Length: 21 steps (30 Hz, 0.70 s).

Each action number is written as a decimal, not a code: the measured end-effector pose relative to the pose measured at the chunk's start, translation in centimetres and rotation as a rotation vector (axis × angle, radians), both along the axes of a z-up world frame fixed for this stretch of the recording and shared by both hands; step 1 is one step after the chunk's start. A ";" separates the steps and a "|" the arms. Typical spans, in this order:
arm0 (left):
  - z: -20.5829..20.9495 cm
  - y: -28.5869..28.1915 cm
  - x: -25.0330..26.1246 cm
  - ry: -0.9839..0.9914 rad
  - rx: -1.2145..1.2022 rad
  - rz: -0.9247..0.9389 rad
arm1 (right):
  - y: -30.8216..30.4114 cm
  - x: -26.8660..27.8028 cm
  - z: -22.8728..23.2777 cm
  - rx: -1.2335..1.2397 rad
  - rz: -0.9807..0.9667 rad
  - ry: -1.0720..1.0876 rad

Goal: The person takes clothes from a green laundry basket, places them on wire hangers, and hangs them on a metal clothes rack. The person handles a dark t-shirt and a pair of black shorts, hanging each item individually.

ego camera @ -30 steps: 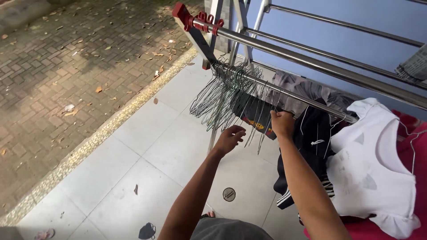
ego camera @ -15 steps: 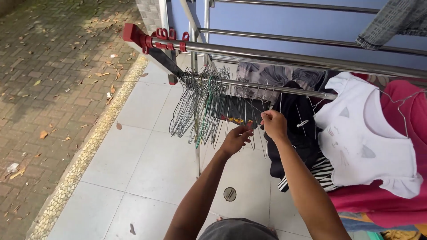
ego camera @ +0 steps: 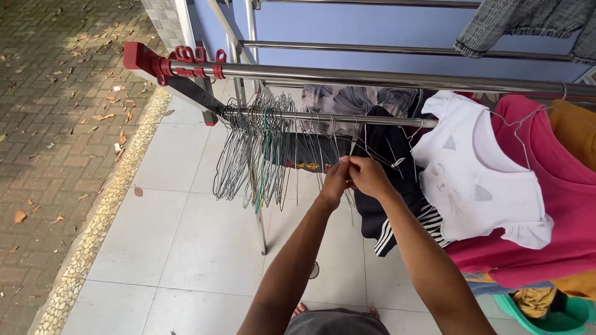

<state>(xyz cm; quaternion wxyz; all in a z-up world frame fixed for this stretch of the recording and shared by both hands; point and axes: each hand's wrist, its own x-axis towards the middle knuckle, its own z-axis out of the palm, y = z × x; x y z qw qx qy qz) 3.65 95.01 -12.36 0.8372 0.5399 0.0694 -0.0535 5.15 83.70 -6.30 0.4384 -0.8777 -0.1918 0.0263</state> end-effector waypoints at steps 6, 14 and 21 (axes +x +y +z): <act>-0.3 1.1 0.1 0.051 0.069 0.139 | -0.5 3.3 -3.3 -0.182 -0.345 -0.449; -0.6 3.1 -1.0 0.091 0.081 0.183 | -2.6 7.9 -10.1 -0.518 -0.197 0.042; -2.8 3.5 -1.2 0.121 0.103 0.225 | -4.8 6.8 -9.8 -0.219 -0.344 -0.035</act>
